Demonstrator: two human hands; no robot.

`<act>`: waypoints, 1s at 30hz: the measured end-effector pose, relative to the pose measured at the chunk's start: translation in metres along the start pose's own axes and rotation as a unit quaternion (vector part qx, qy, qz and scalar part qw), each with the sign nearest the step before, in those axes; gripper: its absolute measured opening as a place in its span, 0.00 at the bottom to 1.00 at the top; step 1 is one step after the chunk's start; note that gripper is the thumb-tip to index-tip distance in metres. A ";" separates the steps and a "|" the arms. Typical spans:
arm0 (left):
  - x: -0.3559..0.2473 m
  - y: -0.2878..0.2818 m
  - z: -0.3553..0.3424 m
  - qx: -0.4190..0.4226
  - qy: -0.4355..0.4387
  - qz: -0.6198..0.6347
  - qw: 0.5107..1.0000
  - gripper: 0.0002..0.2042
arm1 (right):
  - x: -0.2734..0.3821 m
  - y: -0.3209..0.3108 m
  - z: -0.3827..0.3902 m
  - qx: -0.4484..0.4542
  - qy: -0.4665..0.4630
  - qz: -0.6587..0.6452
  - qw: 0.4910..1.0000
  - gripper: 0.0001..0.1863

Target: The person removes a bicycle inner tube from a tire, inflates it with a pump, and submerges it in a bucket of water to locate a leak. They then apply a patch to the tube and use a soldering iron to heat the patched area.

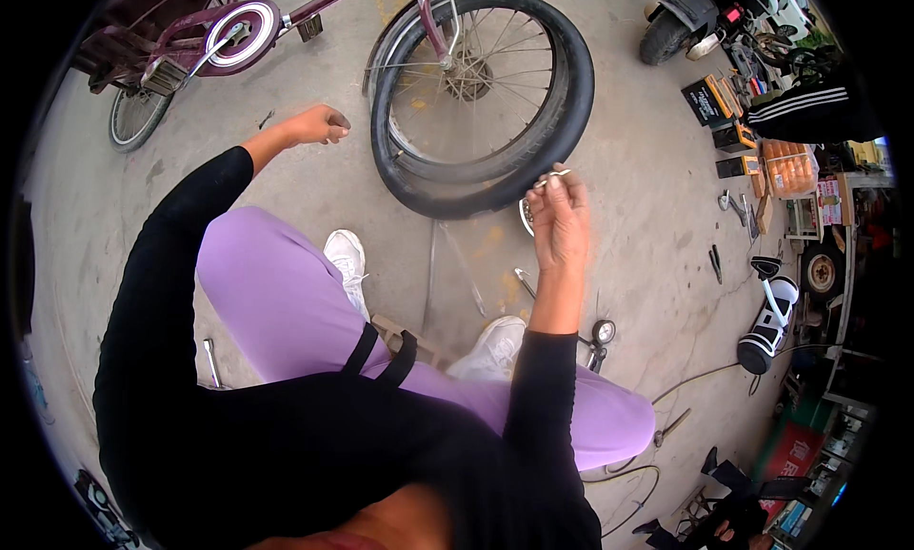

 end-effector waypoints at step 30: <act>-0.033 0.085 -0.023 -0.141 0.136 0.134 0.971 0.14 | -0.080 0.085 0.117 0.043 -0.068 0.534 0.842 0.37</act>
Point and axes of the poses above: each hand's wrist, its own z-axis away from the middle knuckle, its own y-axis out of the palm, x = y × z, the point moved 3 cm from there along -z, towards the middle knuckle
